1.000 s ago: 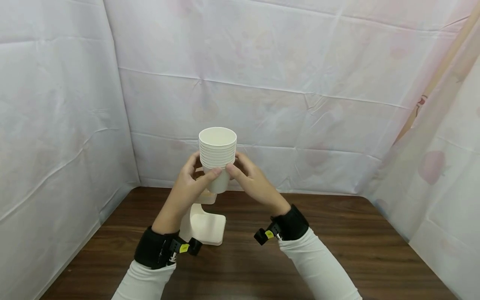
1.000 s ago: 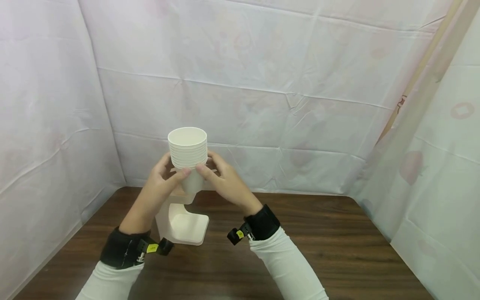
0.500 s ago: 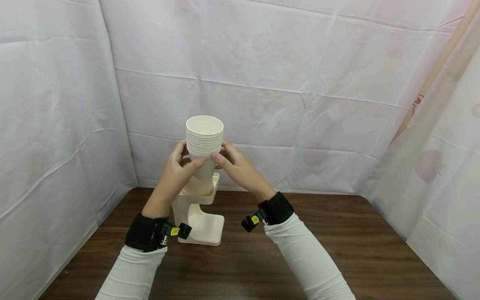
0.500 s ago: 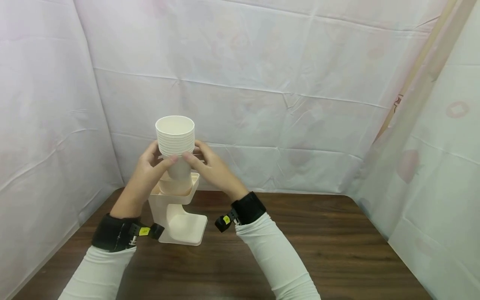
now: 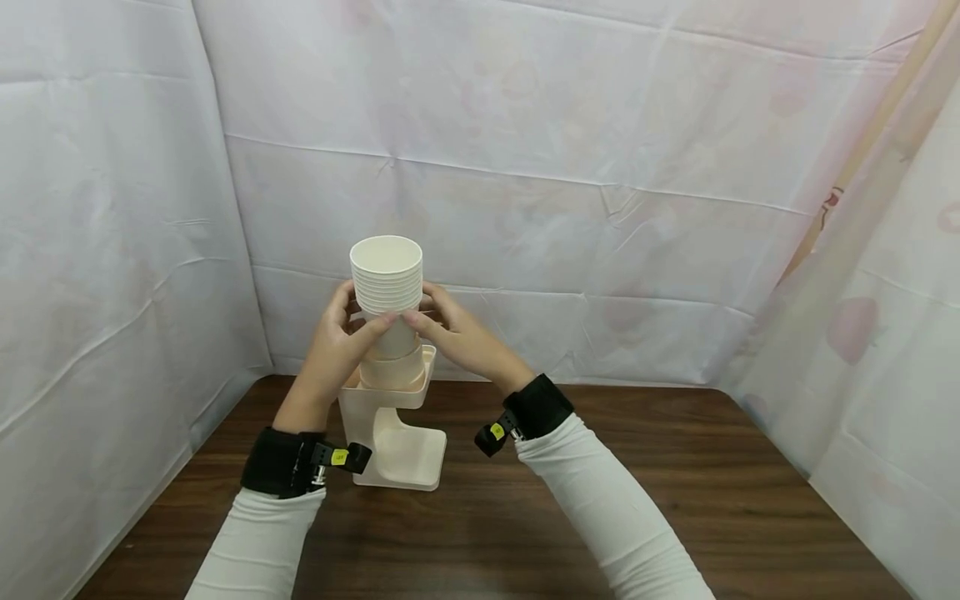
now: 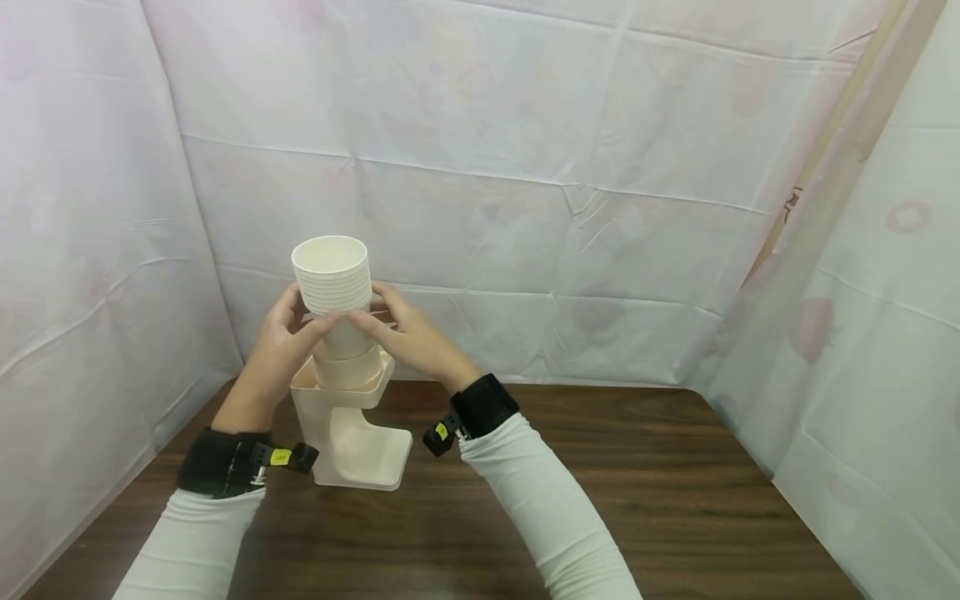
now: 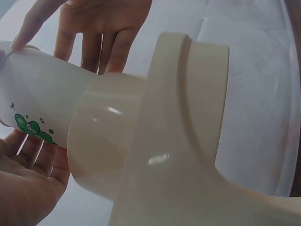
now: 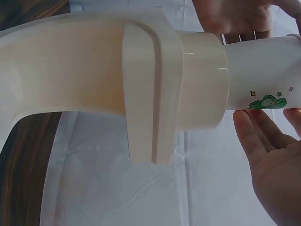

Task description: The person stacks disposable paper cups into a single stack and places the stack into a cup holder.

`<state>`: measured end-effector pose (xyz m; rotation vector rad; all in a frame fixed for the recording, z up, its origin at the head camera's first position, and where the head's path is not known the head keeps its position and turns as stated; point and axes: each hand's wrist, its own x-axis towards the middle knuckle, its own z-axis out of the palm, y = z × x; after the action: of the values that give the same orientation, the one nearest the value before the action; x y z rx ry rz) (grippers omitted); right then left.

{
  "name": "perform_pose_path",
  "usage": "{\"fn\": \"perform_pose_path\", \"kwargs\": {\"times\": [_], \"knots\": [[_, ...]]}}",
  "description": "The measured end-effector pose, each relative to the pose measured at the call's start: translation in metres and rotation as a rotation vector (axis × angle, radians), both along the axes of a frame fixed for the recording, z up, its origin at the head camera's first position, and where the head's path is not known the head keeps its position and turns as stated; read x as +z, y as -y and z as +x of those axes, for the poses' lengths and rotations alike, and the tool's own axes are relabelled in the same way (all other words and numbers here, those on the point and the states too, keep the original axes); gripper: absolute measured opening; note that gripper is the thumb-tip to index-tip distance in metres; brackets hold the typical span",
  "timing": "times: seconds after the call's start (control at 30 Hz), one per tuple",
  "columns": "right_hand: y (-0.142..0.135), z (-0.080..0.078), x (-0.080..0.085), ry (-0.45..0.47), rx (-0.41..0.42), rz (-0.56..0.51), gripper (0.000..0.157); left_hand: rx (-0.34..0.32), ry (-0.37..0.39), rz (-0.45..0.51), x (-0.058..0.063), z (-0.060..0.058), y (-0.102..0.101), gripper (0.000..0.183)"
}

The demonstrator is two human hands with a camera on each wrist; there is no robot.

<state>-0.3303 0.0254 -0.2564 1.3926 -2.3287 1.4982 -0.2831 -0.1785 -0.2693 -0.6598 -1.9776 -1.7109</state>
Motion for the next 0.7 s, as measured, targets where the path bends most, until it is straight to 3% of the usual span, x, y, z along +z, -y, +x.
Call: {"fn": "perform_pose_path", "kwargs": {"times": [0.27,0.53,0.7], "knots": [[0.005,-0.006,-0.006,0.007,-0.025,0.019,0.053,0.035,0.048,-0.035,-0.006,-0.004,0.006,0.068],[0.006,-0.004,-0.018,0.075,-0.064,0.040,0.059,0.051,0.105,-0.093,-0.017,-0.006,0.010,0.074],[0.008,-0.006,-0.025,0.025,-0.089,0.054,0.066,0.076,0.117,-0.141,-0.024,-0.006,0.012,0.075]]}}
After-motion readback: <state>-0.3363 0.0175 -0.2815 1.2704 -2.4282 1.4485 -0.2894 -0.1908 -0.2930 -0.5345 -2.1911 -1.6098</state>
